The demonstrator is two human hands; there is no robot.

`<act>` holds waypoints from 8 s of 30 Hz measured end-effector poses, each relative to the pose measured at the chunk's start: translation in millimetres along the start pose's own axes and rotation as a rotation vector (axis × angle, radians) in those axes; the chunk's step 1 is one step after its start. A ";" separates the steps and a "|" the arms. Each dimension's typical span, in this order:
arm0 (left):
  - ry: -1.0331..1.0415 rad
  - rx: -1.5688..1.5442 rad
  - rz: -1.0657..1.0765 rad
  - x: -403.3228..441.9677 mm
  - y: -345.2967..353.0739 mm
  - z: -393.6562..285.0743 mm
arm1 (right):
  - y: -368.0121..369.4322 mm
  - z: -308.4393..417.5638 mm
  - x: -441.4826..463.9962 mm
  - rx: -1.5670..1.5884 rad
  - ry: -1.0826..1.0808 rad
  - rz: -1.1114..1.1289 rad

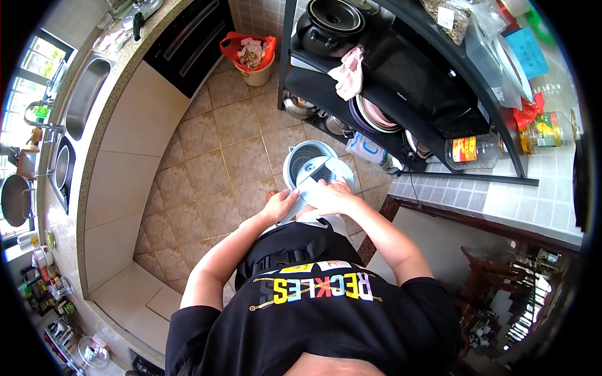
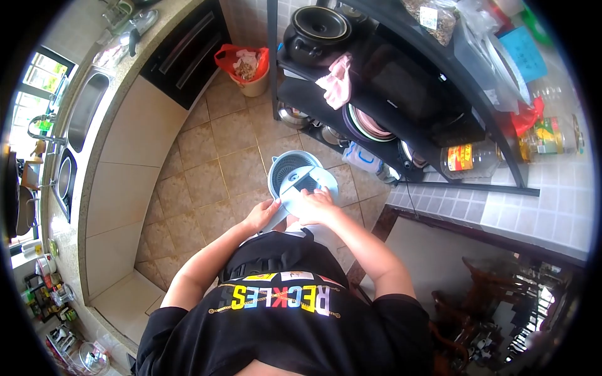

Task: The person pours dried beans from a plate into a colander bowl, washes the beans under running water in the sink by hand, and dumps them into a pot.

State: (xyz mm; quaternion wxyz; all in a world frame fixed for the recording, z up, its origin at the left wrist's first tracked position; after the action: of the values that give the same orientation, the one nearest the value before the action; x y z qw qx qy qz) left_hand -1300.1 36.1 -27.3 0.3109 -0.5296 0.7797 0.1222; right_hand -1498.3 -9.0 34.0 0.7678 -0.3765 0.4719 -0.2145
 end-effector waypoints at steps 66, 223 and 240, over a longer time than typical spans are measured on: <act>0.109 0.197 -0.483 6.5 -23.6 -29.8 | 32.2 11.0 8.3 1.960 0.660 -0.111; 0.179 -0.831 -0.441 -145.6 -24.3 -141.7 | -326.5 118.8 -27.0 -0.565 -0.697 -0.745; 0.110 -1.023 -0.566 -219.4 -150.7 -37.1 | -306.4 171.8 109.6 0.744 -0.416 -0.332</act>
State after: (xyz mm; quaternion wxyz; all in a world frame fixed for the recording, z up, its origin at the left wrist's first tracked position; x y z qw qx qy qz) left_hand -1123.5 119.7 157.3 -0.0044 -0.8055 0.4648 0.3675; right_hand -1287.4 -210.8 258.0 0.8846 -0.1805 0.1319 -0.4093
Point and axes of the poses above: each hand's wrist, its own x-axis towards the middle knuckle, its own y-axis out of the palm, z = x × y, the point moved 1 cm from there along x, towards the middle knuckle, and after that the axes turned 6 degrees about -z, right-handed, at the moved point
